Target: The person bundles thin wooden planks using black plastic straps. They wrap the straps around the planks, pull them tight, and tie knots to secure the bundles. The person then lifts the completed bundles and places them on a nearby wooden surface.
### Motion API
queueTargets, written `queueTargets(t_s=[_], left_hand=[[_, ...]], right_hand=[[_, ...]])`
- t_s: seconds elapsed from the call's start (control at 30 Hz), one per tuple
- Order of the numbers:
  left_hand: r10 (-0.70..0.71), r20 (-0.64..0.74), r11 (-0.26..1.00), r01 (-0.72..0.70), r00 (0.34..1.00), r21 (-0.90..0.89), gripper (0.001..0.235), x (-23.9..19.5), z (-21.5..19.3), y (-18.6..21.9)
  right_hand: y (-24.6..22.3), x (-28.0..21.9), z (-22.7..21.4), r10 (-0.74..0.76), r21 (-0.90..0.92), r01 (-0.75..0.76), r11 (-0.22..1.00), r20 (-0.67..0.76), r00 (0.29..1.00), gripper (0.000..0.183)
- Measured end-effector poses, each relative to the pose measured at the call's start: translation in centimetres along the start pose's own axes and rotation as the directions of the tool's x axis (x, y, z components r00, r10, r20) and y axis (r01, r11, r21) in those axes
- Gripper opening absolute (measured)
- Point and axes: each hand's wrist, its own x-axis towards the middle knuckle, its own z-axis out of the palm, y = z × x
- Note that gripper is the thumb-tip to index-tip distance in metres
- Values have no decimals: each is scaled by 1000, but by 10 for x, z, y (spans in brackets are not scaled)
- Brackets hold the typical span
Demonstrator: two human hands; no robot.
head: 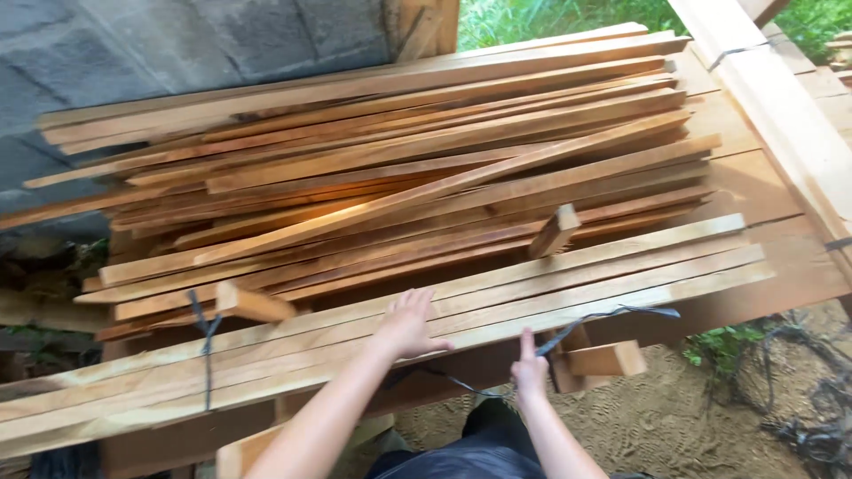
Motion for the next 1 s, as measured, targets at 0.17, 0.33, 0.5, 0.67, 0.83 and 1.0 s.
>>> queueTargets(t_s=[0.17, 0.33, 0.5, 0.67, 0.83, 1.0], left_hand=[[25, 11, 968, -27, 1000, 249, 151, 60, 8, 82], [-105, 67, 907, 68, 992, 415, 160, 73, 26, 99], [-138, 62, 921, 105, 988, 376, 156, 73, 30, 94], [-66, 1, 944, 62, 998, 325, 151, 77, 34, 87], [-16, -60, 954, 34, 998, 299, 146, 66, 38, 84], [-40, -3, 936, 38, 999, 349, 146, 70, 27, 86]], right_hand=[[-34, 17, -6, 217, -90, -204, 975, 170, 961, 61], [-61, 20, 0, 356, -13, -378, 926, 372, 857, 54], [-49, 24, 13, 318, 120, -371, 921, 319, 893, 56], [-62, 13, 18, 333, 164, -379, 911, 252, 909, 56], [-22, 34, 20, 262, 238, -319, 918, 242, 934, 69], [-38, 26, 38, 163, 496, -236, 836, 187, 969, 84]])
